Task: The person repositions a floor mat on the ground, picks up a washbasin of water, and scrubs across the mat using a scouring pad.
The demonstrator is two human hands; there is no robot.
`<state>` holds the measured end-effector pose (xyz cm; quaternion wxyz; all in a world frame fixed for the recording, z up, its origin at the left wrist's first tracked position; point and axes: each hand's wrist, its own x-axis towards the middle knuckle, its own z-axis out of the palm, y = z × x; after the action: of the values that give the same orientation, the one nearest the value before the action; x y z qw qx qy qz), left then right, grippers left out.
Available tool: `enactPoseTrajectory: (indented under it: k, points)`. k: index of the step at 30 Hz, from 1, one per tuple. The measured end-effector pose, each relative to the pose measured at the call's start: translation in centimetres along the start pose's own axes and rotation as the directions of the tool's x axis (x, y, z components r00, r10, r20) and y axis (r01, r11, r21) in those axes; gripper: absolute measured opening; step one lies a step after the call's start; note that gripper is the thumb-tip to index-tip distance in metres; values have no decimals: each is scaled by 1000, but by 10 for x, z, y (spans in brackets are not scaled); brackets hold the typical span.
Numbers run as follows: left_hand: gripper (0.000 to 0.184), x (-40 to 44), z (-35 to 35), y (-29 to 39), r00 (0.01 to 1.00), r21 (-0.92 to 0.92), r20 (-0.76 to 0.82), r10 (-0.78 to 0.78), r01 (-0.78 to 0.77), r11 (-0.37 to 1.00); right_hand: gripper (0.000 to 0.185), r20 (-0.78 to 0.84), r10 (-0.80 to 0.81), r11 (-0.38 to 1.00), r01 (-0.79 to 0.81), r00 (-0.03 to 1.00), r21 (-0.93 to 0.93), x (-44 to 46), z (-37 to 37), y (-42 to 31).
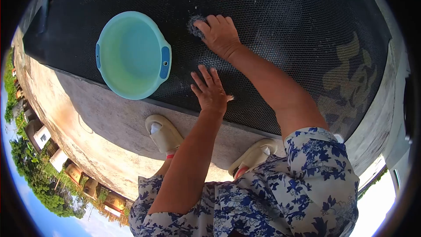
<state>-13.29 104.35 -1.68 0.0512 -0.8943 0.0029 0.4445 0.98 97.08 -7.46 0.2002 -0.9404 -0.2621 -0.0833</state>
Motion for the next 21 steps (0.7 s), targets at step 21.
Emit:
enactPoseTrajectory:
  k: [21]
  points:
    - [121,-2,2,6,999,42,-38,-28,30,999,51,404,-122,992,97,906,82,-241,-103,-8]
